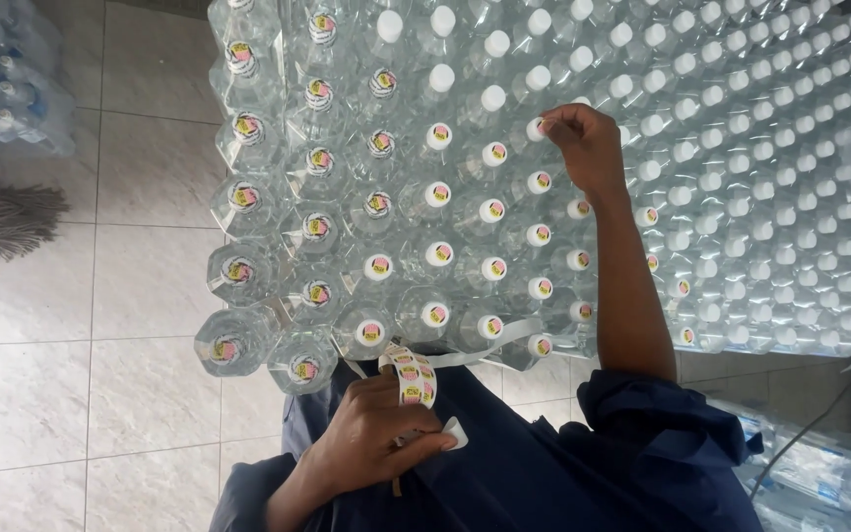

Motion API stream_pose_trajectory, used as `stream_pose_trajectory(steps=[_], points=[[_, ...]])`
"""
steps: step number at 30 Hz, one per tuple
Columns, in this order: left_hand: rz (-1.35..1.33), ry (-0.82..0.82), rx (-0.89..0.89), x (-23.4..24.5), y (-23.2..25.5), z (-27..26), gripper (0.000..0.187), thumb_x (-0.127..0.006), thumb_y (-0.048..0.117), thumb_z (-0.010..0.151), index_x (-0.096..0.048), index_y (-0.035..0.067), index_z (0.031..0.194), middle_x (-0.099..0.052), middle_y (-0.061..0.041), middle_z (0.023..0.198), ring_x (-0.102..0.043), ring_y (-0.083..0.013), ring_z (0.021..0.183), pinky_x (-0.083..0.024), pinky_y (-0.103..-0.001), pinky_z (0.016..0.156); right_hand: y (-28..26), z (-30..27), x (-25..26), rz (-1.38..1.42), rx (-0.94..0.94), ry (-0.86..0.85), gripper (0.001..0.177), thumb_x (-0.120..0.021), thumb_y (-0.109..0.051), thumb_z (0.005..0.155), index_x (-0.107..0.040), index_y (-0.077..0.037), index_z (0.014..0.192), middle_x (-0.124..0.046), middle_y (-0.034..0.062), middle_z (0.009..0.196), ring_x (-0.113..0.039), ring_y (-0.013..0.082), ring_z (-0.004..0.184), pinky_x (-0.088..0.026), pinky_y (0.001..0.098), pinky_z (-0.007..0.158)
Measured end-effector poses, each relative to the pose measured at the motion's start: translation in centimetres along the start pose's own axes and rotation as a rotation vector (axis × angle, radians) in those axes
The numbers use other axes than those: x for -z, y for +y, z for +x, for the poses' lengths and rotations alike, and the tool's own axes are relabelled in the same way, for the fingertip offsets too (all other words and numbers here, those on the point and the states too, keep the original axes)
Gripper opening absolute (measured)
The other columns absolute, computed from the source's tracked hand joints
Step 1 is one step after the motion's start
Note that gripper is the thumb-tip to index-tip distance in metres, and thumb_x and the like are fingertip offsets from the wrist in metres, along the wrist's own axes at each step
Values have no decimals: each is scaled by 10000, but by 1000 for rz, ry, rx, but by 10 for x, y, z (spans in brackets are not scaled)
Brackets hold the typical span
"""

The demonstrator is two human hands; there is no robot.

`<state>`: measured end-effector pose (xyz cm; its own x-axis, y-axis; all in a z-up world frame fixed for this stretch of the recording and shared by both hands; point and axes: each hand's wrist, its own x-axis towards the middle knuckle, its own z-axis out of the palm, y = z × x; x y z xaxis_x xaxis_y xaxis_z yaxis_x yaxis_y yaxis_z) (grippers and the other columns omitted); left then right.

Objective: Peeling small circular labels from a roll and applying them to the caps of bottled water.

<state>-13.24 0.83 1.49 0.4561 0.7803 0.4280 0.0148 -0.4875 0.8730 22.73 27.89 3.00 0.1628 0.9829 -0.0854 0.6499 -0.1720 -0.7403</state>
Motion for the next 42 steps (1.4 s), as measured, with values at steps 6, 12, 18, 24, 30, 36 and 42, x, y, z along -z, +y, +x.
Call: stream_pose_trajectory(steps=[6,12,18,24,30,36,42], points=[[19,-5,14,-1,1,9,281,-806,385,1004,-772,171,824,-694,35,693,-629,-180,623,-484,-341,647,10,4,1,11,21,-28,97,-728,-225,1034,-789,-151,1054,-816,-44,1139,-674,66,929,-531,252,836],[35,-9,27,-4,-3,9,287,-812,388,998,-744,177,815,-679,33,717,-614,-199,664,-480,-352,636,7,3,0,11,23,-20,78,-737,-220,1016,-783,-159,1026,-818,-53,1107,-633,35,856,-519,235,802],[40,-25,35,-3,-7,8,302,-803,400,1003,-740,178,809,-683,31,717,-633,-211,666,-477,-367,629,11,4,-2,-26,36,6,109,-742,-247,1017,-786,-151,1044,-816,-49,1077,-613,31,814,-502,228,752],[20,-13,24,-1,-6,10,280,-810,387,999,-767,176,821,-699,29,713,-634,-194,639,-484,-358,650,7,-1,-7,12,83,50,56,-741,-140,1010,-781,-120,1044,-830,5,1092,-766,100,983,-615,255,902],[47,-23,28,-2,-8,6,287,-824,401,986,-750,189,807,-682,29,704,-624,-214,658,-478,-366,617,2,3,2,-48,81,-9,457,-785,-233,1017,-612,-141,1430,-810,52,1160,-773,173,1095,-610,357,973],[16,-43,18,1,-5,11,276,-810,384,1000,-751,180,823,-690,33,726,-639,-193,640,-489,-350,643,35,22,13,-155,257,-188,341,-682,-399,1130,-778,-73,1143,-766,38,1137,-653,132,926,-511,275,780],[30,-57,16,-7,-10,8,285,-828,388,987,-753,182,806,-683,38,692,-614,-190,624,-457,-353,587,31,24,5,-86,152,-148,282,-737,-399,1073,-750,-121,1027,-758,0,1076,-687,118,958,-537,279,842]])
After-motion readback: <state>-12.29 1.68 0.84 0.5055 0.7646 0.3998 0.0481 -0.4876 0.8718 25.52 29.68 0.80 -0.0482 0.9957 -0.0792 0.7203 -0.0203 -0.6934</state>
